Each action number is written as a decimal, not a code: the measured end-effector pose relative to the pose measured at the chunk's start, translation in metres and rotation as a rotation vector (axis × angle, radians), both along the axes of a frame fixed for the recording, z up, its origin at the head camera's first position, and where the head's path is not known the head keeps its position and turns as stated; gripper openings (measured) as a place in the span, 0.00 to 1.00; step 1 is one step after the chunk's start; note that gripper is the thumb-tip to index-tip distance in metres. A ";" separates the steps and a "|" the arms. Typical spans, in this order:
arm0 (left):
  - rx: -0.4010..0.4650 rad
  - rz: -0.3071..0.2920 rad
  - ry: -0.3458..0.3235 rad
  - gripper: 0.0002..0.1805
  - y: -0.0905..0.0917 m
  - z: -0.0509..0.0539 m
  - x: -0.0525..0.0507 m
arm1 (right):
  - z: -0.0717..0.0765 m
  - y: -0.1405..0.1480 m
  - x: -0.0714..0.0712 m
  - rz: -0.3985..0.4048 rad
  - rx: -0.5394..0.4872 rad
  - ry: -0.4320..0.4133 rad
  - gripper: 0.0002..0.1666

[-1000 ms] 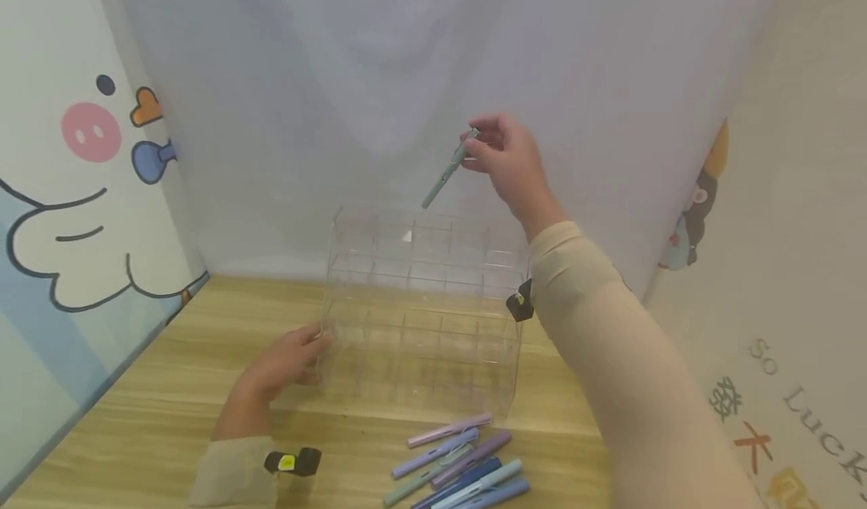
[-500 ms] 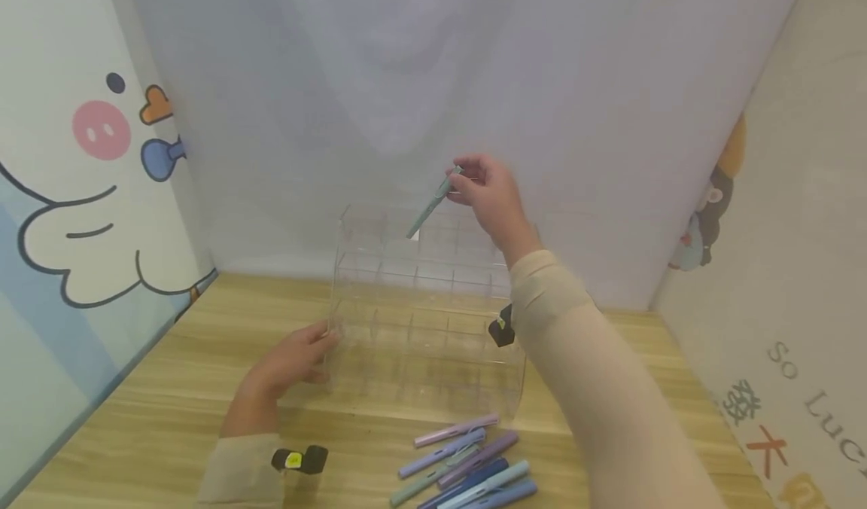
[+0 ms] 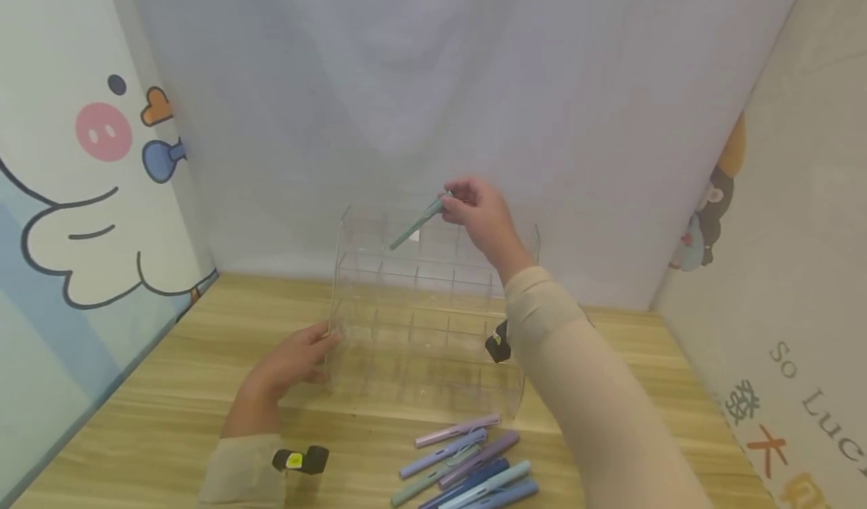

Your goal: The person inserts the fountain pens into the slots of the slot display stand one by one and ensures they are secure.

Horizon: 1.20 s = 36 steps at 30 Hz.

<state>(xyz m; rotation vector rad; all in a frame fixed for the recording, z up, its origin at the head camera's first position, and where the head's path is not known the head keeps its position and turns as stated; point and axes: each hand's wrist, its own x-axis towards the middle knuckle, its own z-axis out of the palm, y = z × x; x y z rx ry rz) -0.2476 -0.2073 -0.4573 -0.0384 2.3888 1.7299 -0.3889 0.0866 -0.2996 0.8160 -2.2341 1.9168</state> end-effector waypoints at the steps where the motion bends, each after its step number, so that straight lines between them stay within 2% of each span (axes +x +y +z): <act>1: 0.002 0.005 0.001 0.30 0.000 0.000 0.000 | 0.000 0.000 0.000 0.001 0.002 0.001 0.18; 15: 0.002 0.006 0.012 0.30 0.001 0.001 0.001 | -0.002 0.000 0.001 -0.018 0.088 0.030 0.16; 22: -0.006 0.000 0.018 0.31 0.001 0.002 0.002 | -0.003 0.001 0.002 -0.011 0.127 0.027 0.19; 24: -0.005 0.002 0.020 0.31 0.002 0.002 0.002 | -0.002 0.002 0.002 -0.005 0.136 0.020 0.22; 30: -0.005 -0.001 0.023 0.31 0.002 0.001 0.001 | 0.012 0.016 0.009 -0.027 0.186 0.061 0.39; 36: -0.012 0.006 0.015 0.31 0.001 -0.001 -0.001 | 0.025 0.045 0.029 -0.070 0.185 0.142 0.38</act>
